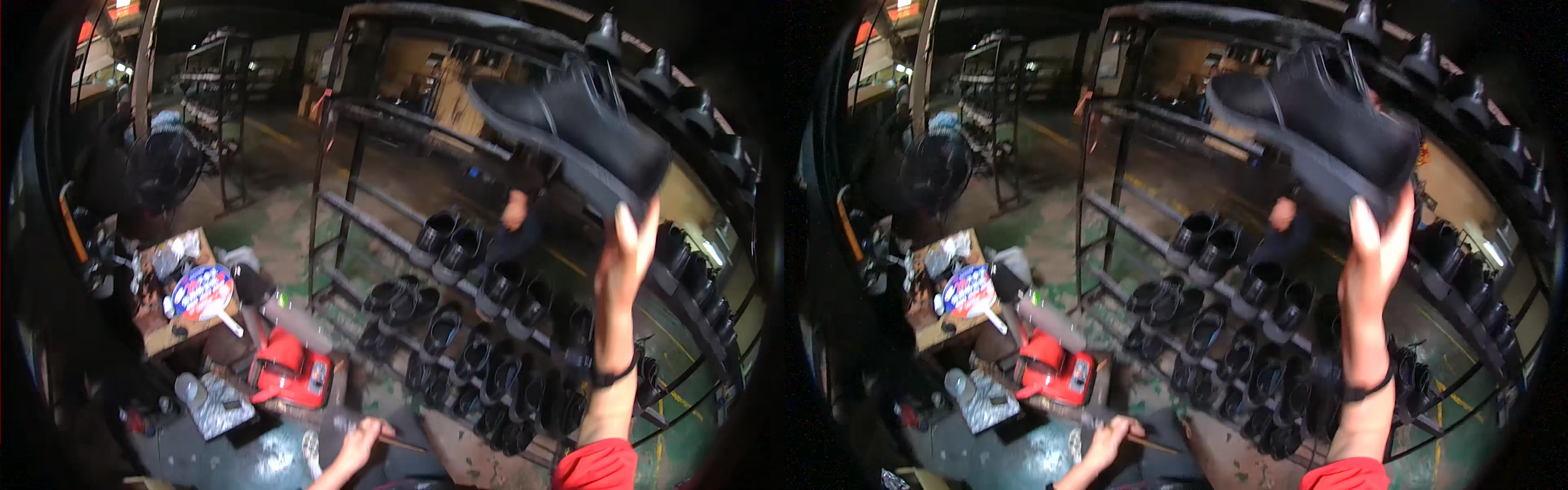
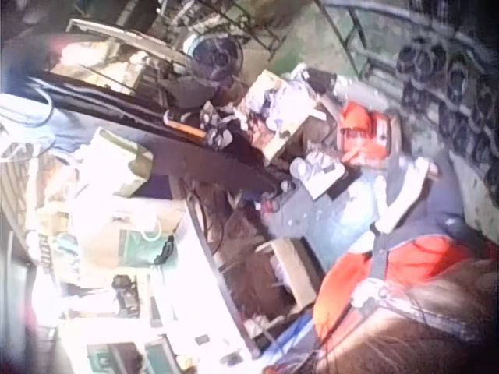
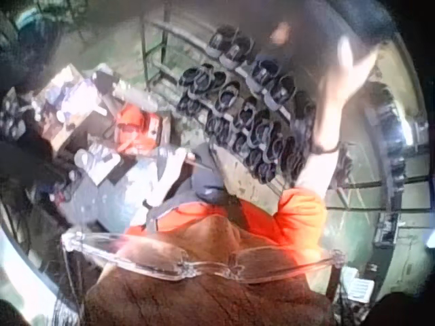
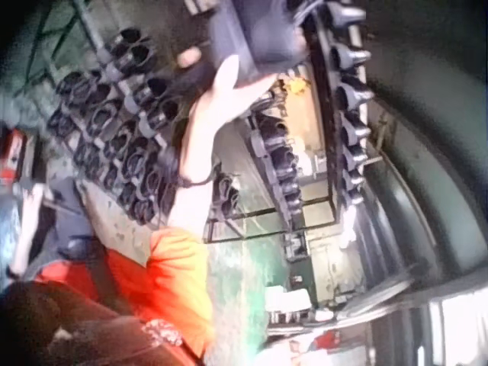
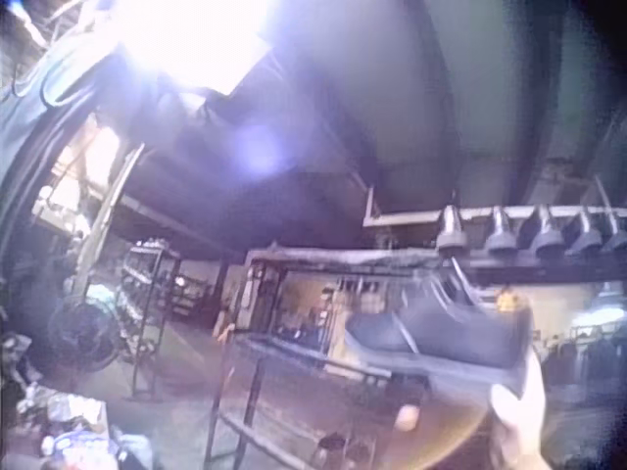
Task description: Cleaning and inspecting newly manufactured leather shoes in a factory setting.
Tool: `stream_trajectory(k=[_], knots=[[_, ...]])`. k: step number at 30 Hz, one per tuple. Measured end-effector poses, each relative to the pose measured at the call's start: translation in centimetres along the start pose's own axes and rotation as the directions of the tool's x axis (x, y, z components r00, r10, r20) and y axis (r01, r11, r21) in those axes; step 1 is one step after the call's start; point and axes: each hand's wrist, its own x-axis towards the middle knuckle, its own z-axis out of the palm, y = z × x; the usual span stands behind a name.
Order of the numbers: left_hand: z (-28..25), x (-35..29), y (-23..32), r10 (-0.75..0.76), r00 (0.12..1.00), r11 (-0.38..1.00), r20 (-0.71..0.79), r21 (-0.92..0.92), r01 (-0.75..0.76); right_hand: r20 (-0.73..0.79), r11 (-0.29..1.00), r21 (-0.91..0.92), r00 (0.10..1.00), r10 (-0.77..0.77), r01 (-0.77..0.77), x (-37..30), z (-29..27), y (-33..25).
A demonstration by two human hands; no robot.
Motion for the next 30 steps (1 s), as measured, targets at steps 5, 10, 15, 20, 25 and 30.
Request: stream_trajectory(k=[5, 10, 15, 20, 25, 30], knots=[[-0.1, 0.2, 0.7, -0.199, 0.971, 0.848, -0.136, -0.521, 0.101, 0.003, 0.811, 0.258, 0.840, 0.542, -0.524, -19.8, -8.7, 2.1], [-2.1, 1.9, -2.6, -0.343, 0.908, 0.789, -0.241, -0.599, 0.139, 0.219, 0.384, 0.456, 0.520, 0.826, -0.803, -31.9, -10.8, 6.4], [-2.2, 2.6, -2.6, -0.495, 0.861, 0.489, -0.116, -0.857, 0.166, 0.451, 0.100, 0.491, 0.350, 0.821, -0.866, -36.8, -10.1, 9.2], [-3.5, 1.2, -5.6, -0.431, 0.893, 0.431, -0.127, -0.899, 0.080, 0.568, -0.027, 0.523, 0.324, 0.756, -0.852, -37.7, -7.3, 11.9], [-4.6, 2.0, -5.5, -0.522, 0.794, 0.514, -0.312, -0.858, 0.001, 0.559, -0.092, 0.502, 0.241, 0.793, -0.860, -38.9, -4.7, 15.9], [-6.0, 4.0, -6.1, -0.506, 0.773, 0.571, -0.382, -0.820, -0.032, 0.558, -0.152, 0.509, 0.190, 0.808, -0.847, -38.9, -1.7, 20.2]])
